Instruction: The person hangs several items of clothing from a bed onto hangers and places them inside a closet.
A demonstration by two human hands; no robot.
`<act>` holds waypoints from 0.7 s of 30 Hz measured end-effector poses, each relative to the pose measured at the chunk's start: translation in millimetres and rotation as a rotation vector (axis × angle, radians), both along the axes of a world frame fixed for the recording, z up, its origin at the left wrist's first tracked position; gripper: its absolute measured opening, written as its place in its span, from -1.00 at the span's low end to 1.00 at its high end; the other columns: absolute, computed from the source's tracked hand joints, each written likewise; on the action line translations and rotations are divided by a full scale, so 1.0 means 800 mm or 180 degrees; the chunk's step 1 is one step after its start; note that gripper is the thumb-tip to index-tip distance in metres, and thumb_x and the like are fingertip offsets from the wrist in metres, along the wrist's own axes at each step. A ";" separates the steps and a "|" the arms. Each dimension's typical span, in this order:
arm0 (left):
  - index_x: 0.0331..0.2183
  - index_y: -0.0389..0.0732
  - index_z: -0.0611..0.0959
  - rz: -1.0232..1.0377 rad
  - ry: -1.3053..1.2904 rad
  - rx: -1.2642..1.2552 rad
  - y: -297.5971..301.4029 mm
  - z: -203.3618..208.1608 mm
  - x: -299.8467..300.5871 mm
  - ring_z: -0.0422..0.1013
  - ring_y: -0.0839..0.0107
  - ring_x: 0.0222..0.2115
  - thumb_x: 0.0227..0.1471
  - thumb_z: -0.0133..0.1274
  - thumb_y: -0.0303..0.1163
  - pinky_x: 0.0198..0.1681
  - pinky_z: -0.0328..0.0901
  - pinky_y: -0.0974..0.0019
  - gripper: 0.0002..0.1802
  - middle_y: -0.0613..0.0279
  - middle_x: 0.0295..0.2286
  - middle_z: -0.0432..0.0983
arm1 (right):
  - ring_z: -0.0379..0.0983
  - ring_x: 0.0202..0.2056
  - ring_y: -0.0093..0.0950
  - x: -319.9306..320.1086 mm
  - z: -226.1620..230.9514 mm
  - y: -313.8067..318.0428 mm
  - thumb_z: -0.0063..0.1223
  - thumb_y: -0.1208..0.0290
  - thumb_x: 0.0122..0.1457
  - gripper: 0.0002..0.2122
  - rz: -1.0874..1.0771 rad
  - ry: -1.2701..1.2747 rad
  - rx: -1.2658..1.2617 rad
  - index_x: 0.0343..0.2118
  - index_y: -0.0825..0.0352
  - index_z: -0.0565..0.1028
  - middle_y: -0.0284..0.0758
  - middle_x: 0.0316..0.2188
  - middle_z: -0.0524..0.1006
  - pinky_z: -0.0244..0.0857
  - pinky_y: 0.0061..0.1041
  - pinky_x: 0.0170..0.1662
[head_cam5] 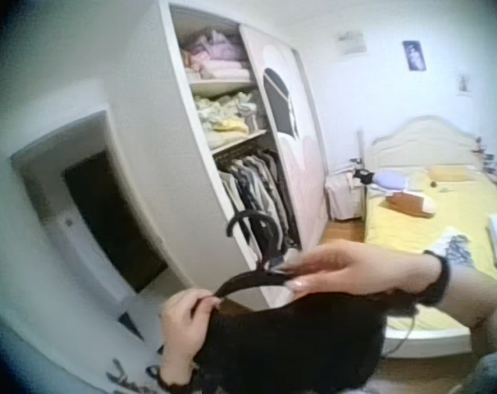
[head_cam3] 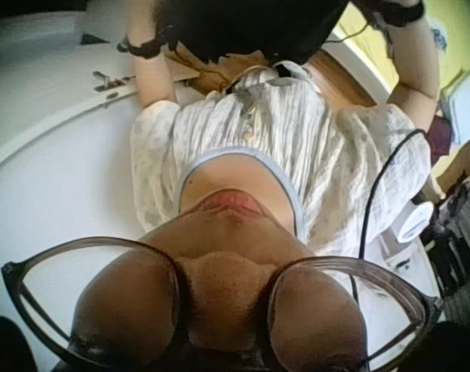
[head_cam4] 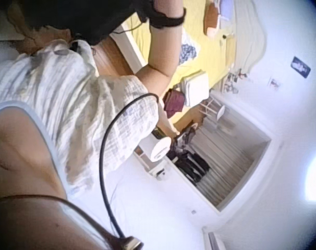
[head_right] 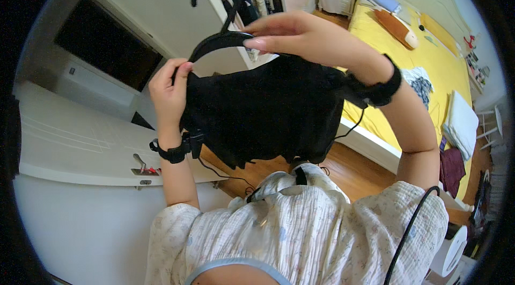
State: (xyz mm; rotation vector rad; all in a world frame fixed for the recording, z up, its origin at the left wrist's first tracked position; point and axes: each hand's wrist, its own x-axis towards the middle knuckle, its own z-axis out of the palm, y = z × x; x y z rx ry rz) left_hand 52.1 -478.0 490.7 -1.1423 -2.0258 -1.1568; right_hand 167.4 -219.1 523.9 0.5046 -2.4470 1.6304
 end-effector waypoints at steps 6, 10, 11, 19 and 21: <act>-0.48 -0.32 0.57 0.0194 -0.0184 0.0088 0.001 0.008 -0.119 0.37 0.44 -0.59 0.01 0.13 -0.38 -0.46 0.23 0.46 -0.82 0.20 -0.60 0.48 | 0.24 -0.60 -0.20 -0.096 -0.025 0.055 -0.05 0.14 0.22 -0.61 -0.0135 -0.0167 0.1811 -0.43 0.50 0.42 -0.02 -0.66 0.32 0.19 -0.34 -0.47; -0.48 -0.33 0.56 0.0147 -0.0211 -0.0102 0.018 0.009 -0.201 0.37 0.44 -0.58 0.01 0.12 -0.40 -0.46 0.24 0.46 -0.83 0.19 -0.60 0.48 | 0.26 -0.57 -0.07 -0.181 -0.044 0.064 -0.08 0.19 0.24 -0.64 -0.0013 0.0308 0.1251 -0.42 0.50 0.38 -0.01 -0.66 0.32 0.17 -0.31 -0.49; -0.48 -0.33 0.56 0.0096 -0.0229 -0.0128 0.023 0.009 -0.220 0.37 0.44 -0.58 0.01 0.12 -0.41 -0.46 0.23 0.46 -0.83 0.19 -0.60 0.48 | 0.26 -0.57 -0.07 -0.201 -0.040 0.067 -0.08 0.19 0.24 -0.64 0.0013 0.0289 0.1234 -0.42 0.50 0.38 -0.01 -0.66 0.32 0.17 -0.31 -0.49; -0.48 -0.34 0.55 -0.0087 -0.0301 -0.0181 0.060 -0.001 -0.353 0.37 0.45 -0.57 0.02 0.11 -0.43 -0.45 0.23 0.47 -0.83 0.23 -0.61 0.47 | 0.37 -0.32 -0.61 -0.308 -0.016 0.093 0.05 0.30 0.19 -0.71 0.1089 -0.0545 0.0611 -0.16 0.42 0.40 -0.29 -0.39 0.50 0.29 -0.57 -0.22; -0.47 -0.35 0.54 -0.0163 -0.0588 0.0359 0.062 -0.016 -0.390 0.37 0.45 -0.55 0.03 0.09 -0.45 -0.43 0.23 0.46 -0.85 0.23 -0.58 0.45 | 0.34 -0.23 -0.66 -0.322 -0.033 0.104 0.01 0.45 0.19 -0.74 0.1132 -0.0843 -0.0010 -0.08 0.41 0.37 -0.41 -0.27 0.49 0.26 -0.62 -0.13</act>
